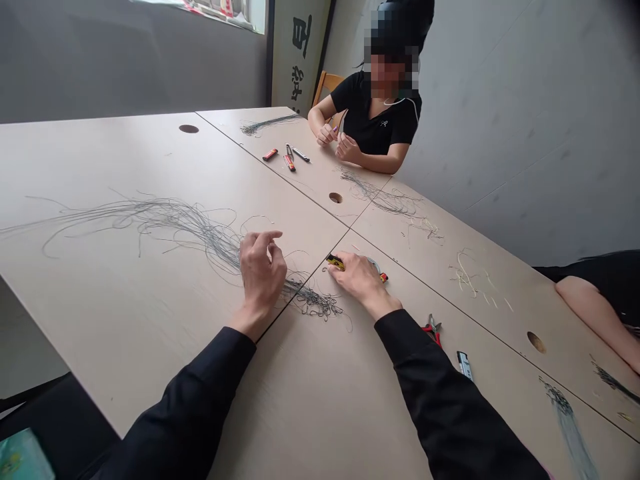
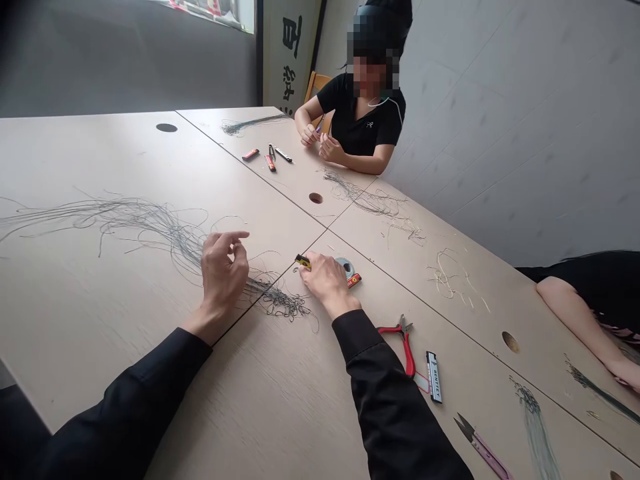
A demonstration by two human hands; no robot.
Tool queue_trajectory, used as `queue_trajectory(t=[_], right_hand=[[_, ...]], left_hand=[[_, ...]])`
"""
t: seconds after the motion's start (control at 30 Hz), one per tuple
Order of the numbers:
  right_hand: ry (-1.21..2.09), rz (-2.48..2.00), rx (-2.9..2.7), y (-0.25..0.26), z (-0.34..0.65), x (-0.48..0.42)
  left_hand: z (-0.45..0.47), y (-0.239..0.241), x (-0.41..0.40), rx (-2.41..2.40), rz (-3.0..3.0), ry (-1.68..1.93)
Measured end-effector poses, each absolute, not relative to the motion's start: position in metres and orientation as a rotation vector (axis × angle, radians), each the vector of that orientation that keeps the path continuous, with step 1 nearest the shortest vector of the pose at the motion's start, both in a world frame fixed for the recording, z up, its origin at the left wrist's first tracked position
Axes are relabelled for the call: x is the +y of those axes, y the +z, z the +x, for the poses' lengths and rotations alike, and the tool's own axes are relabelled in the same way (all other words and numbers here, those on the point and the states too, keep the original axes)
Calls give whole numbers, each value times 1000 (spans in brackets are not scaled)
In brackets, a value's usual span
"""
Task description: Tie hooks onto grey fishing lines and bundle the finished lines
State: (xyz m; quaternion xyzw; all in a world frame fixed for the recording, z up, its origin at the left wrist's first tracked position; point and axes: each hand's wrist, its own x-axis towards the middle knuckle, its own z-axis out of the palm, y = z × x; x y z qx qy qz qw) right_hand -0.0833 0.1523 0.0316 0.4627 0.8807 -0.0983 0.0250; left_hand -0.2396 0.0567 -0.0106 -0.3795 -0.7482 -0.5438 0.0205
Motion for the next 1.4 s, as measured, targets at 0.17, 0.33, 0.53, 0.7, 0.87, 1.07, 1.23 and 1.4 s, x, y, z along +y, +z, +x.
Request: queue_trajectory(t=[0.17, 0.33, 0.53, 0.7, 0.87, 1.07, 1.23, 1.4], right_hand=[[-206, 1576, 2646, 29, -82, 154], [-361, 1516, 2711, 31, -76, 146], [-354, 1452, 2626, 38, -85, 150], [-400, 1476, 2519, 37, -89, 159], [-426, 1518, 2522, 32, -85, 160], [-457, 1637, 2565, 37, -82, 157], [-552, 1752, 2576, 42, -81, 155], [-820, 1755, 2561, 42, -76, 152]], left_hand=[[-241, -10, 57, -2299, -1102, -1735], [-238, -10, 58, -2313, -1110, -1741], [-237, -11, 58, -2311, -1119, -1747], [-237, -11, 58, -2299, -1129, -1757], [-237, -10, 57, -2297, -1139, -1756], [-237, -11, 58, -2288, -1135, -1771], [-240, -12, 58, -2308, -1021, -1886], [-241, -12, 58, -2277, -911, -1936]])
